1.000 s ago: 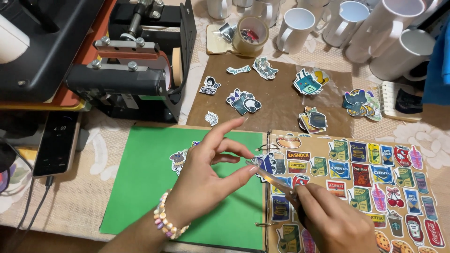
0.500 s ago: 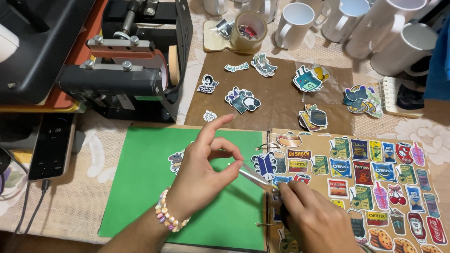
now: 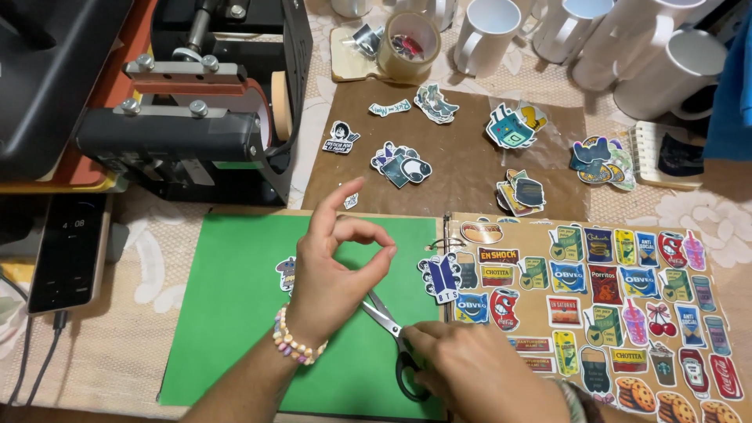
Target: Peeling the backing off various stickers and placing them into a collection binder.
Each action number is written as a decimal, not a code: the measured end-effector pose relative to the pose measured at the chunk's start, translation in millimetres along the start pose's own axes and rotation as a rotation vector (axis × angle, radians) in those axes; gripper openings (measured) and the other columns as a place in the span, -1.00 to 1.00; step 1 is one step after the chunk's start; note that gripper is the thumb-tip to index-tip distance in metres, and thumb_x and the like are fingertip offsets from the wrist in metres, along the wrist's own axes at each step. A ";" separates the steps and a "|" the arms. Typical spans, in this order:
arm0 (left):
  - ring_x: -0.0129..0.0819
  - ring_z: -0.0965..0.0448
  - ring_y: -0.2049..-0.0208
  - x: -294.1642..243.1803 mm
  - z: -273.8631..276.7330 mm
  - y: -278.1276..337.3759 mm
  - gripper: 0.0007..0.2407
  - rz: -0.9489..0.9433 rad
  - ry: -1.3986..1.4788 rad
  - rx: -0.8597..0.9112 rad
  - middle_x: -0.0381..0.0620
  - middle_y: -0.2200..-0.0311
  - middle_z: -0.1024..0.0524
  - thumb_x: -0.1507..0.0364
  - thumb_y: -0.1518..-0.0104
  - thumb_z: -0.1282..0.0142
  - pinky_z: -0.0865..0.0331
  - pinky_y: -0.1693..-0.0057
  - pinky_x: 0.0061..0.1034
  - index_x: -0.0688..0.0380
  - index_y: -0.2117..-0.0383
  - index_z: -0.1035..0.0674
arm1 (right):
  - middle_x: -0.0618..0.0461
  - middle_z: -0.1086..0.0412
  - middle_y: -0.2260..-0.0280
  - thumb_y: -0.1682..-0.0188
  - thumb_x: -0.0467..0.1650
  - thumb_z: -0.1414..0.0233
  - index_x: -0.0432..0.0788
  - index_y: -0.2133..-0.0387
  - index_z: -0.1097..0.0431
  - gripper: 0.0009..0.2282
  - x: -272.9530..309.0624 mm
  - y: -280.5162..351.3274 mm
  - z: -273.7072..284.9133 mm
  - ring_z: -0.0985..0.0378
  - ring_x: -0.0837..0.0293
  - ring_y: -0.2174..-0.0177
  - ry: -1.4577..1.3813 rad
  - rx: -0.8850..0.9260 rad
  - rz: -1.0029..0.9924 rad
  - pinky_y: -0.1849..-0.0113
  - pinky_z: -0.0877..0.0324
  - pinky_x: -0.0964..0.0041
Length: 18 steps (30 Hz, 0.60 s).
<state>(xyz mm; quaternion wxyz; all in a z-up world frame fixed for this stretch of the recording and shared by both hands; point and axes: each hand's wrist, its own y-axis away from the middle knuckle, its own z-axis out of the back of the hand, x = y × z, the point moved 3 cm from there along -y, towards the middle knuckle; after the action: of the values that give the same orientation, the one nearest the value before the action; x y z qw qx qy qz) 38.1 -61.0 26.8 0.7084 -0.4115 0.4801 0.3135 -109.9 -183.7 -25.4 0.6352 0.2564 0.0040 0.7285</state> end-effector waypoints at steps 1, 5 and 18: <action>-0.52 -0.61 0.35 4.4 -0.1 -1.3 -0.41 0.001 0.000 -0.001 -0.31 0.47 -0.65 0.58 0.05 -0.27 -0.44 -0.07 -0.56 0.16 -0.20 -0.32 | 0.14 -0.43 0.26 0.19 -0.32 -0.19 0.03 0.28 -0.28 -0.74 -11.3 -2.3 3.4 -0.52 -0.19 0.37 0.000 0.002 0.000 0.50 -0.33 -0.22; -0.48 -0.63 0.32 10.6 4.9 -1.4 -0.40 -0.063 0.086 -0.059 -0.22 0.42 -0.63 0.67 0.03 -0.25 -0.55 0.03 -0.62 0.25 -0.21 -0.27 | -0.13 -0.26 -0.18 0.16 -0.51 0.08 -0.07 -0.18 -0.27 -0.48 -56.2 -18.9 11.1 -0.30 -0.12 -0.13 0.250 -0.285 0.175 -0.07 -0.20 -0.03; -0.41 -0.64 0.34 15.8 6.7 -0.5 -0.38 0.065 0.365 -0.055 -0.04 0.38 -0.64 0.72 0.06 -0.26 -0.59 0.04 -0.57 0.29 -0.21 -0.28 | -0.45 -0.51 0.12 0.00 -0.48 0.08 -0.55 0.07 -0.42 -0.67 -53.1 1.3 31.8 -0.57 -0.20 0.13 -1.911 -0.506 -0.264 0.02 -0.48 -0.22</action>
<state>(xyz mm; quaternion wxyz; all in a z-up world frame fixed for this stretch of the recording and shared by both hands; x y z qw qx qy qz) 46.7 -54.5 13.4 0.5876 -0.4651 0.6048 0.2695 -95.7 -243.4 -17.0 0.4833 0.5897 -0.6360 0.1191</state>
